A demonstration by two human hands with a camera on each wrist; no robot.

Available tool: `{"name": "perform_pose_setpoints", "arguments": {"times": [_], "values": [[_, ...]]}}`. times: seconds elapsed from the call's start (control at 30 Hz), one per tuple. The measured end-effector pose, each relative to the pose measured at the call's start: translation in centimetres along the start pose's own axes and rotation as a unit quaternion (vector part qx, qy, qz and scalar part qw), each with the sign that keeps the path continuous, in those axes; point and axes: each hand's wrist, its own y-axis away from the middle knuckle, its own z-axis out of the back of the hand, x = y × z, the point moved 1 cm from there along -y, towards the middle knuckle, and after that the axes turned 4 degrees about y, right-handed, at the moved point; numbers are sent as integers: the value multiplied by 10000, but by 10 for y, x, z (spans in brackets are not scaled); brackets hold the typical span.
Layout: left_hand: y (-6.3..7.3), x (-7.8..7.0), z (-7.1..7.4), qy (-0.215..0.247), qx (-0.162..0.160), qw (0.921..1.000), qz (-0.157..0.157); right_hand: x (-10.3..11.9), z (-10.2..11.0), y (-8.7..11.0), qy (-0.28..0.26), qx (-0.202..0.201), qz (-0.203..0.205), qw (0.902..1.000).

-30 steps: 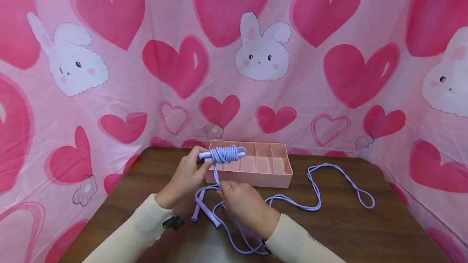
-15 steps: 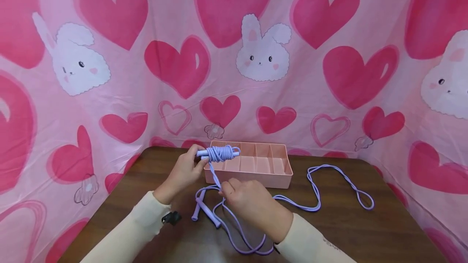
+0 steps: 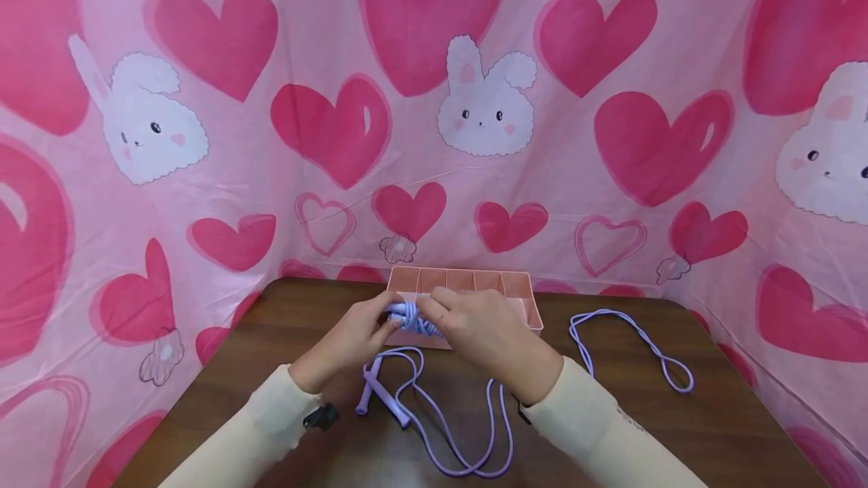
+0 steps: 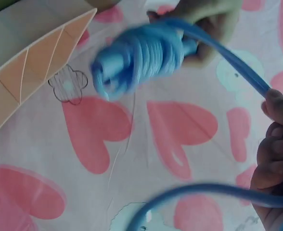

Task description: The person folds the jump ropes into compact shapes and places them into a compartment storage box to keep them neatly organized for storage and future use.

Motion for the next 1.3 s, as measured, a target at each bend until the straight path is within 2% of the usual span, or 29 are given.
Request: {"name": "perform_pose_setpoints", "arguments": {"times": [0.13,0.27,0.5,0.6,0.73,0.83,0.97,1.07,1.17,1.3], "values": [[2,-3,-2,-5,282,9990,-339,-13,0,-2,-82,70,-19,9999],[3,-5,-4,121,477,9964,-694,-24,-1,2,-207,65,-288,9994],[5,-7,-5,306,714,9935,-837,-40,-11,13,-899,31,-829,9925],[6,-9,-4,448,808,9902,-1045,-44,-16,16,-1199,85,-1004,9877],[8,-12,5,800,745,9866,-1215,-50,-23,22,-1682,180,-1339,9764],[9,-13,12,1215,721,9828,-1187,-53,-32,26,-2020,138,-1493,9679],[8,-14,16,1946,821,9710,-1120,-53,-50,34,-2455,-26,-1629,9556],[9,-15,16,2317,750,9632,-1135,-49,-66,40,-2671,-89,-1707,9484],[9,-18,16,2393,532,9624,-1168,-41,-78,45,-2913,-51,-1820,9391],[9,-34,24,2319,139,9673,-1018,-28,-91,50,-3368,-37,-2093,9180]]}}
